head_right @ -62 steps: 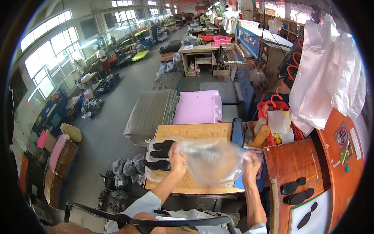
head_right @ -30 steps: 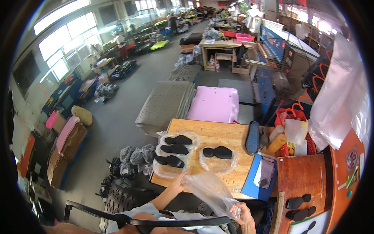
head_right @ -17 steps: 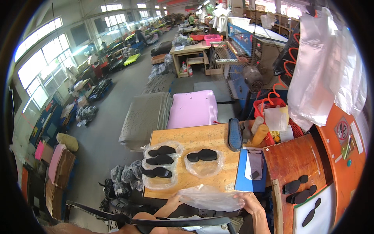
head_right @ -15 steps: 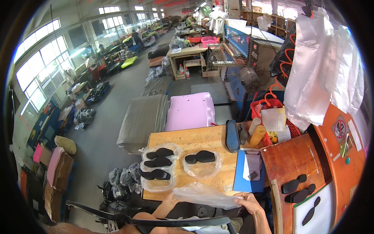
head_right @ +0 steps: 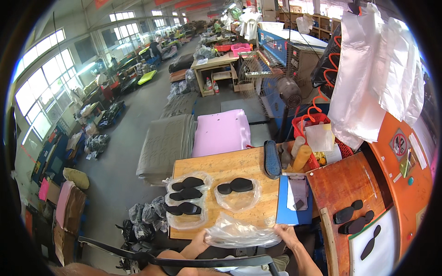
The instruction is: The person places black insoles onto a conveyor belt and presses them into position. They then retrieve a large black sheet of material, lay it over the insoles, and smooth it down. The person continues to arrange additional insoles and press them onto the sheet as it moves along the belt.
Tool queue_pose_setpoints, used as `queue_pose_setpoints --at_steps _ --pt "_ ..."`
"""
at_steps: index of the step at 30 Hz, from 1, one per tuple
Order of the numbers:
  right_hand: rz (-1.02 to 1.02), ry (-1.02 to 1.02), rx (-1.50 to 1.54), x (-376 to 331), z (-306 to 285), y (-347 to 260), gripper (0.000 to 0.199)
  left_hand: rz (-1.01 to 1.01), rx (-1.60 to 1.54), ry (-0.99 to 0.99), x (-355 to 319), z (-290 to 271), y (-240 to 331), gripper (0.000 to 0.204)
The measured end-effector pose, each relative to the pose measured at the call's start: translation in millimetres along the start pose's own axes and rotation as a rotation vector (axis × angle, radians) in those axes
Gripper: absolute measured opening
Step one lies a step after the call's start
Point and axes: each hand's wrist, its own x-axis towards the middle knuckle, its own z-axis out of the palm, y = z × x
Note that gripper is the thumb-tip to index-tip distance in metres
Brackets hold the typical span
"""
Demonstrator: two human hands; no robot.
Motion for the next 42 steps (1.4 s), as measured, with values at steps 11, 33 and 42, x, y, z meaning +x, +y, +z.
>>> queue_pose_setpoints --at_steps 11,33,42 --pt "0.156 0.288 0.128 15.0 3.2 30.3 0.035 -0.302 0.106 -0.428 -6.8 -20.7 -1.8 0.017" --pt "0.159 -0.152 0.961 -4.1 24.9 -32.2 0.01 0.234 0.586 -0.028 -5.2 -9.1 19.0 0.028" --pt "-0.026 -0.155 -0.541 5.3 50.9 -8.3 0.036 -0.029 -0.32 -0.089 36.8 -64.5 20.3 0.017"
